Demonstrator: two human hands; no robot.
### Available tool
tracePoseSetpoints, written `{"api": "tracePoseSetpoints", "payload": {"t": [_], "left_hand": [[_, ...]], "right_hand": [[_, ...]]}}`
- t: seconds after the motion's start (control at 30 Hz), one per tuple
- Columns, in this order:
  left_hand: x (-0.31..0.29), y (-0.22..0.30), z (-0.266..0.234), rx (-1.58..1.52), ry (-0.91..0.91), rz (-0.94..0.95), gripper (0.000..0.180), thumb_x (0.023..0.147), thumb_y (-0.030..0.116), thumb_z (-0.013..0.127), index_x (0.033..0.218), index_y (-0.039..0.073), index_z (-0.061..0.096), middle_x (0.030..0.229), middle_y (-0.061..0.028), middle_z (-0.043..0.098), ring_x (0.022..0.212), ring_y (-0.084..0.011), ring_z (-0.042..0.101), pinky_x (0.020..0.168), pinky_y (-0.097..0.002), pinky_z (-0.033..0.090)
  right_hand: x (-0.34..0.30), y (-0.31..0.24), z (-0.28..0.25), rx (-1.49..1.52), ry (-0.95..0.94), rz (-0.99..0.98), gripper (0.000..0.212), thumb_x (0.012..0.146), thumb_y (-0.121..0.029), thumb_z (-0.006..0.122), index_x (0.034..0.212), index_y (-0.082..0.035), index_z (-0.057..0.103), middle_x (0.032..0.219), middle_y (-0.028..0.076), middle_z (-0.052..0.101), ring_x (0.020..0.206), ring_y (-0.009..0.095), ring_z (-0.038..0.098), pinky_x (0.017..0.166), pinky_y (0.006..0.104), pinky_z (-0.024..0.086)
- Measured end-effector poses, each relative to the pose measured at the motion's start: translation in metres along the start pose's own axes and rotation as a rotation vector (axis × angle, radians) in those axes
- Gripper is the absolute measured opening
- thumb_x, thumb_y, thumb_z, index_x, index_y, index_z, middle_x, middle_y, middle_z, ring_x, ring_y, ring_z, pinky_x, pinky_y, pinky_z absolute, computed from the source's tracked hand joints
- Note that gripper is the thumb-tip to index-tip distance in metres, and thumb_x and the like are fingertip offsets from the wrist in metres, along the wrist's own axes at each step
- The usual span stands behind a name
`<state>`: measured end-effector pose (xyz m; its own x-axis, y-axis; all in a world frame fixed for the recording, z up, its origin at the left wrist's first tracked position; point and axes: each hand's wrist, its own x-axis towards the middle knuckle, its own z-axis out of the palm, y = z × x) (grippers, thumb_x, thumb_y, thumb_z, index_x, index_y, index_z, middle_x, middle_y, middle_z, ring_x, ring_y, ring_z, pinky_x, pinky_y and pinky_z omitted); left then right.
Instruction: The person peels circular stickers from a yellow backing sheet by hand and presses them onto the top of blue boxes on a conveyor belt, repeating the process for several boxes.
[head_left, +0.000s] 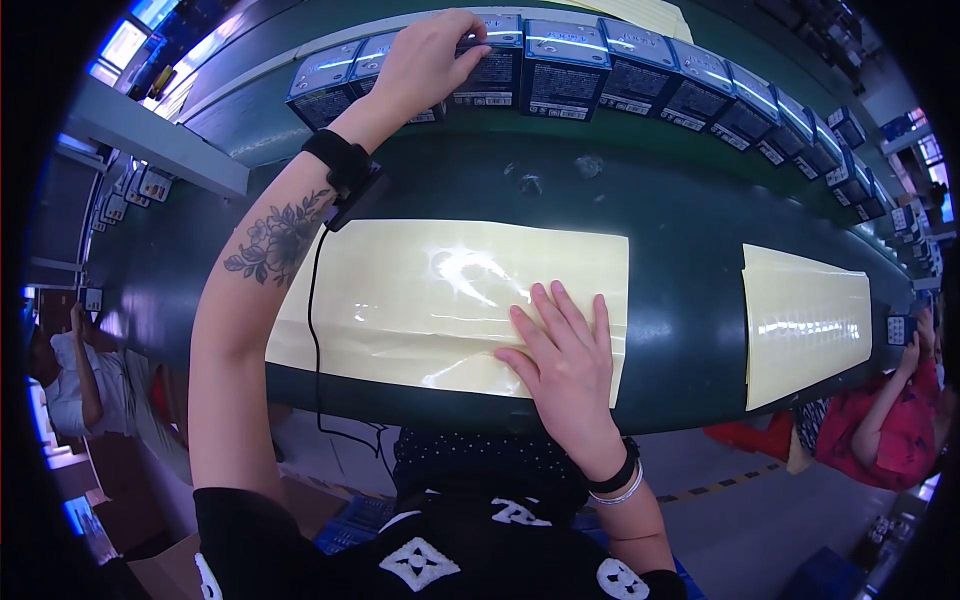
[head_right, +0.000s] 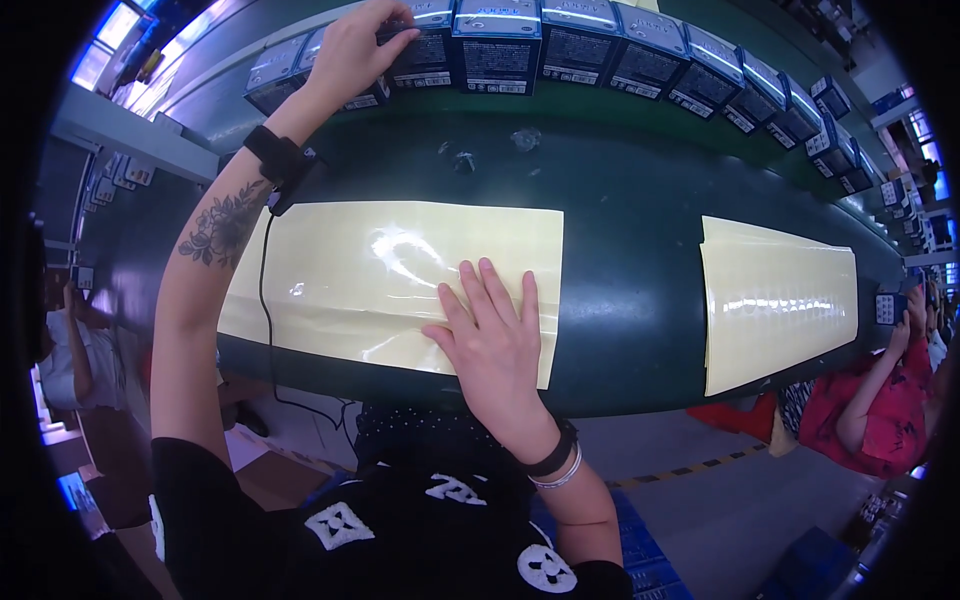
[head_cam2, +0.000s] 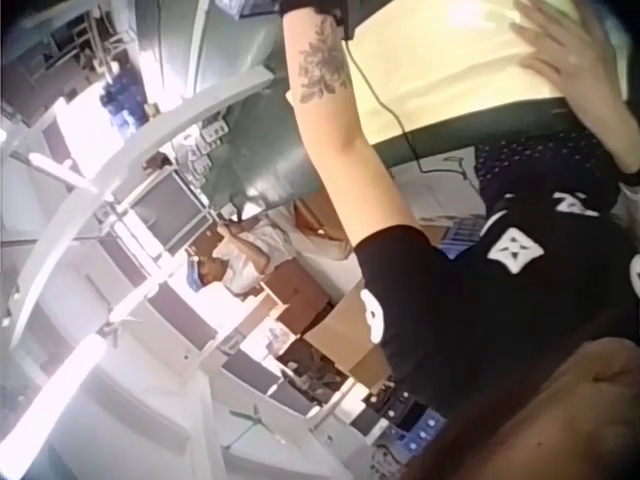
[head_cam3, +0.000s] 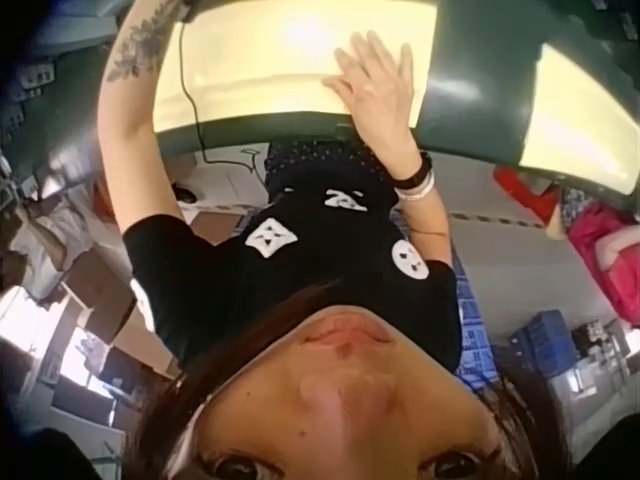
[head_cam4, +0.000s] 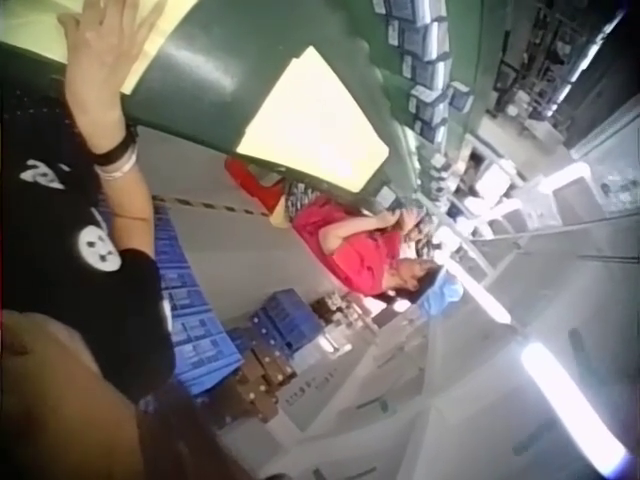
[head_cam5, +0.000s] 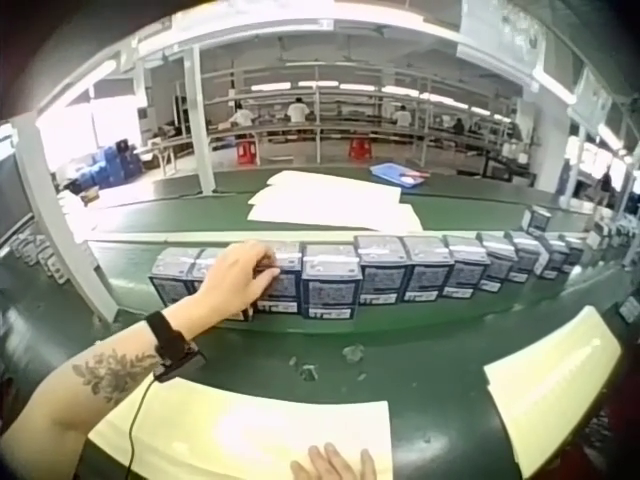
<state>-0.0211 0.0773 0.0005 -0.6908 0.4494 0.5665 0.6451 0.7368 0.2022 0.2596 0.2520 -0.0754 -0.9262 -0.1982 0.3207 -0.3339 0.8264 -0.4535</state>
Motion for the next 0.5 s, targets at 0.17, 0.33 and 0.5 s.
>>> {"api": "tracePoseSetpoints", "payload": {"t": [0.17,0.33,0.5], "left_hand": [[-0.009,-0.011,0.014,-0.031,0.244,0.147,0.017,0.083,0.012,0.069,0.097,0.003,0.067,0.099,-0.0133,0.064,0.088,-0.0354,0.062,0.079,-0.0427,0.050],[-0.012,-0.011,0.012,-0.019,0.185,0.164,0.025,0.081,0.013,0.069,0.104,0.004,0.066,0.105,-0.0125,0.065,0.091,-0.0346,0.063,0.080,-0.0415,0.050],[-0.020,0.011,-0.004,0.270,0.201,0.172,0.027,0.079,0.014,0.069,0.103,0.003,0.067,0.106,-0.0131,0.065,0.097,-0.0344,0.062,0.087,-0.0416,0.048]], "right_hand": [[0.000,0.001,-0.004,0.001,-0.011,0.001,0.041,0.081,-0.029,0.075,0.114,-0.006,0.070,0.129,0.016,0.062,0.130,0.031,0.051,0.113,0.0560,0.026],[-0.006,0.002,-0.019,-0.037,-0.063,0.028,0.042,0.082,-0.029,0.074,0.116,-0.005,0.069,0.132,0.016,0.060,0.132,0.032,0.049,0.114,0.0565,0.025],[-0.012,-0.001,-0.049,-0.086,-0.179,0.062,0.044,0.086,-0.027,0.071,0.123,-0.005,0.064,0.136,0.017,0.056,0.135,0.032,0.045,0.115,0.0568,0.023]]}}
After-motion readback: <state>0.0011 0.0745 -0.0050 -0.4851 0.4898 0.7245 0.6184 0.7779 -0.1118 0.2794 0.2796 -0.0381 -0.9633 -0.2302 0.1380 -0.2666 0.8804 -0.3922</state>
